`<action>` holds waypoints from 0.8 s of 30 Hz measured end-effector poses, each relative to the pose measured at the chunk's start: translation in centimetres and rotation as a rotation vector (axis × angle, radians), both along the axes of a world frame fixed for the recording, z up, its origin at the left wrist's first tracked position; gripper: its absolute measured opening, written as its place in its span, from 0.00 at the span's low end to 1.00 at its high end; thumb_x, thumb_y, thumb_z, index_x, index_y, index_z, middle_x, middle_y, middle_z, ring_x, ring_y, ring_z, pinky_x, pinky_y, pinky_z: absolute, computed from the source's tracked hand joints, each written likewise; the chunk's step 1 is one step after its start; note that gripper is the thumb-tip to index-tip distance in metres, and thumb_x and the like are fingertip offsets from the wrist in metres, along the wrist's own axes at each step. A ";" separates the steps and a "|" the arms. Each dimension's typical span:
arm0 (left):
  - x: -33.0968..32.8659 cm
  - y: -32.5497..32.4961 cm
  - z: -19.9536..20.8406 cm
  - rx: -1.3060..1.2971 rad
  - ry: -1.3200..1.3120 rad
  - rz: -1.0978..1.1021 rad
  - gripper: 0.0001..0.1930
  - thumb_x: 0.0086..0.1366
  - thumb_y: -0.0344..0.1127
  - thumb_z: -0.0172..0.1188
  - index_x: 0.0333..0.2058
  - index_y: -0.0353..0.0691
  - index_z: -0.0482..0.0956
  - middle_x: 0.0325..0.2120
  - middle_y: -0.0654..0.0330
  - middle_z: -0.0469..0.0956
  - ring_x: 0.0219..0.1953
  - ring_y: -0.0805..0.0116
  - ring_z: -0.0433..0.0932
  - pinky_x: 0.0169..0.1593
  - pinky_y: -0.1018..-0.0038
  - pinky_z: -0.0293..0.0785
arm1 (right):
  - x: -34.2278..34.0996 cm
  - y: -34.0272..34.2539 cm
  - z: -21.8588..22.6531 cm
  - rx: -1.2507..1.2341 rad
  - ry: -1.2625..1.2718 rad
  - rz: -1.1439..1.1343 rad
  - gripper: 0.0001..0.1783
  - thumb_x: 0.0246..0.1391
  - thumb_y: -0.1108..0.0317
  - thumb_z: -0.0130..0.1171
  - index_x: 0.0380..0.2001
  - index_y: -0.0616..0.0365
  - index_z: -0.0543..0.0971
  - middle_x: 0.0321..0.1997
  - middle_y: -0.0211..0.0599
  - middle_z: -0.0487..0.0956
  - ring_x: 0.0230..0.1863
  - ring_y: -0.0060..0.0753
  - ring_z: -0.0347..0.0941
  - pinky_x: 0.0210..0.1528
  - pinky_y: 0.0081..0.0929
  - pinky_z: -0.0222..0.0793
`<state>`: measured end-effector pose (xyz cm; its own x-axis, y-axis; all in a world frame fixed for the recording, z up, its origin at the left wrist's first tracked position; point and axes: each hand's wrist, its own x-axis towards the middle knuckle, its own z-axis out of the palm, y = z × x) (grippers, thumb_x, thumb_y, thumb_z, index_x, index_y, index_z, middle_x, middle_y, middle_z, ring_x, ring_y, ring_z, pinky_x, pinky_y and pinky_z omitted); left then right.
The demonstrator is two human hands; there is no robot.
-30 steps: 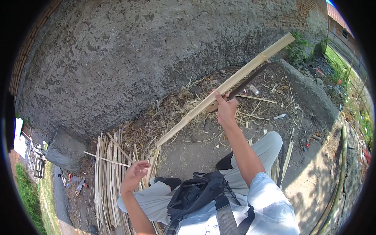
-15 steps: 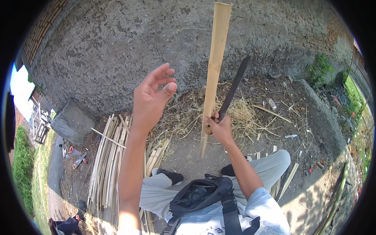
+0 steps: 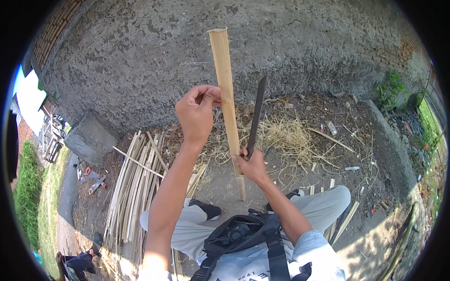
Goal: The person shaves and carves a bamboo strip using a machete, turning the strip to scrape and peel along its surface and edges.
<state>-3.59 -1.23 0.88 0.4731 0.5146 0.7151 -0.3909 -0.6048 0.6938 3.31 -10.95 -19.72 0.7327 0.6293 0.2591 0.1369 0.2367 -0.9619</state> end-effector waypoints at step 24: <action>-4.0 4.0 7.0 0.228 0.122 0.138 0.06 0.59 0.31 0.60 0.30 0.33 0.81 0.18 0.62 0.78 0.19 0.80 0.73 0.24 0.81 0.70 | -1.9 1.7 1.4 -0.098 -0.028 0.129 0.17 0.49 0.73 0.62 0.22 0.54 0.61 0.16 0.22 0.62 0.16 0.12 0.54 0.17 0.19 0.50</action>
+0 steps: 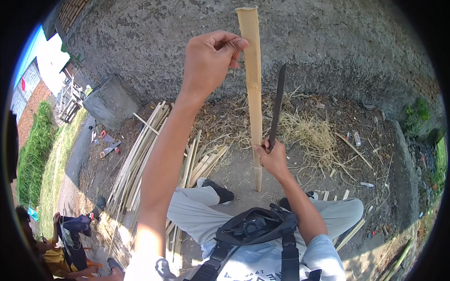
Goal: The person shaves and carves a bamboo strip using a machete, turning the strip to scrape and peel along its surface and edges.
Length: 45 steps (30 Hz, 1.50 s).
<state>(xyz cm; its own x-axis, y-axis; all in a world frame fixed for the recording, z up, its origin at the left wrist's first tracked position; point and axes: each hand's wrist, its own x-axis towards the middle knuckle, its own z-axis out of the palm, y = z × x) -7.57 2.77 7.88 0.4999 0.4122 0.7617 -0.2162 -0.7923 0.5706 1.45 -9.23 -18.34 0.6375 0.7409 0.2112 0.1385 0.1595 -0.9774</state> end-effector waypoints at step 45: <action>-1.1 1.2 0.6 -0.147 0.154 -0.254 0.26 0.57 0.39 0.64 0.50 0.30 0.68 0.39 0.54 0.78 0.39 0.71 0.78 0.36 0.77 0.78 | 0.2 0.0 0.5 -0.147 -0.107 0.025 0.19 0.47 0.71 0.64 0.20 0.53 0.60 0.14 0.23 0.62 0.15 0.16 0.58 0.17 0.23 0.56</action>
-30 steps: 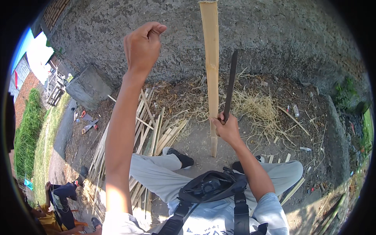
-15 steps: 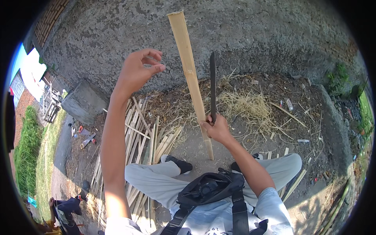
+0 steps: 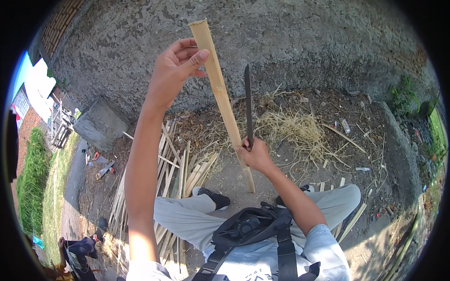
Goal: The person shaves and carves a bamboo strip using a machete, turning the strip to scrape and peel along its surface and edges.
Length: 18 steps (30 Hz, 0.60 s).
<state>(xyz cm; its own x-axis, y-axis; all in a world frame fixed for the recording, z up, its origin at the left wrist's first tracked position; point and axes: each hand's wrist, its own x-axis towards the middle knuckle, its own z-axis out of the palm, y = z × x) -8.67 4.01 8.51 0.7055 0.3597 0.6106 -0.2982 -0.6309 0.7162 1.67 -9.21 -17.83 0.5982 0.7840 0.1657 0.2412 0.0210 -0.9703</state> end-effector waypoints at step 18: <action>2.1 2.5 -3.0 0.087 0.054 -0.069 0.30 0.52 0.54 0.66 0.45 0.35 0.72 0.35 0.57 0.79 0.40 0.68 0.78 0.43 0.73 0.75 | 0.2 1.1 0.5 -0.083 -0.093 0.029 0.20 0.48 0.70 0.64 0.20 0.52 0.59 0.16 0.21 0.62 0.18 0.13 0.55 0.20 0.19 0.54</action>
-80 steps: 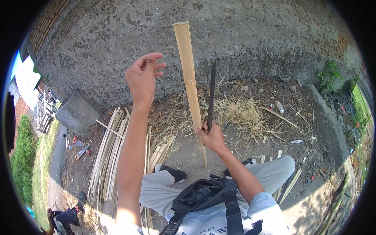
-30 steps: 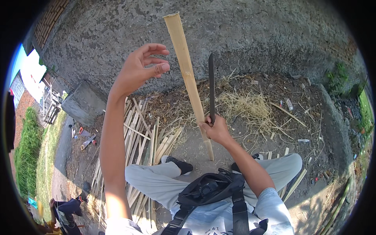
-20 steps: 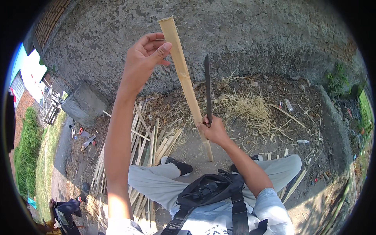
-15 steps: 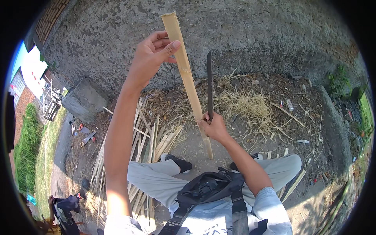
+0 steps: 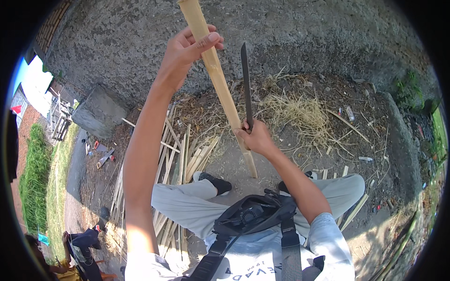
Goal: The person shaves and carves a bamboo strip using a machete, turning the strip to scrape and peel along its surface and edges.
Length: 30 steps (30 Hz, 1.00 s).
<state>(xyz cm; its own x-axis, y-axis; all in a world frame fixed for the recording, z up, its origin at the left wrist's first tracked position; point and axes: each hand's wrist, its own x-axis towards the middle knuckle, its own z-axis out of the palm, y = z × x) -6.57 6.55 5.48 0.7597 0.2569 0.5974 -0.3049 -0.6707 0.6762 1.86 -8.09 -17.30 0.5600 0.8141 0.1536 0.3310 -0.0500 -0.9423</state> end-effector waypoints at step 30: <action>2.8 -0.5 0.8 -0.607 -0.316 0.375 0.19 0.71 0.45 0.41 0.20 0.46 0.58 0.13 0.70 0.51 0.14 0.79 0.49 0.18 0.80 0.47 | 7.3 -12.5 -19.9 -0.851 0.117 -0.220 0.19 0.38 0.64 0.57 0.28 0.73 0.78 0.33 0.64 0.77 0.40 0.58 0.76 0.42 0.42 0.71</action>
<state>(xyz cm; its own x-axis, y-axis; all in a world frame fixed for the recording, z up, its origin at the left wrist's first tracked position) -3.75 6.06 6.30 0.3746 0.8143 0.4434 -0.3698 -0.3073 0.8768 9.14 -20.56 -37.23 0.6911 0.4983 -0.5234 0.1353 -0.8006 -0.5837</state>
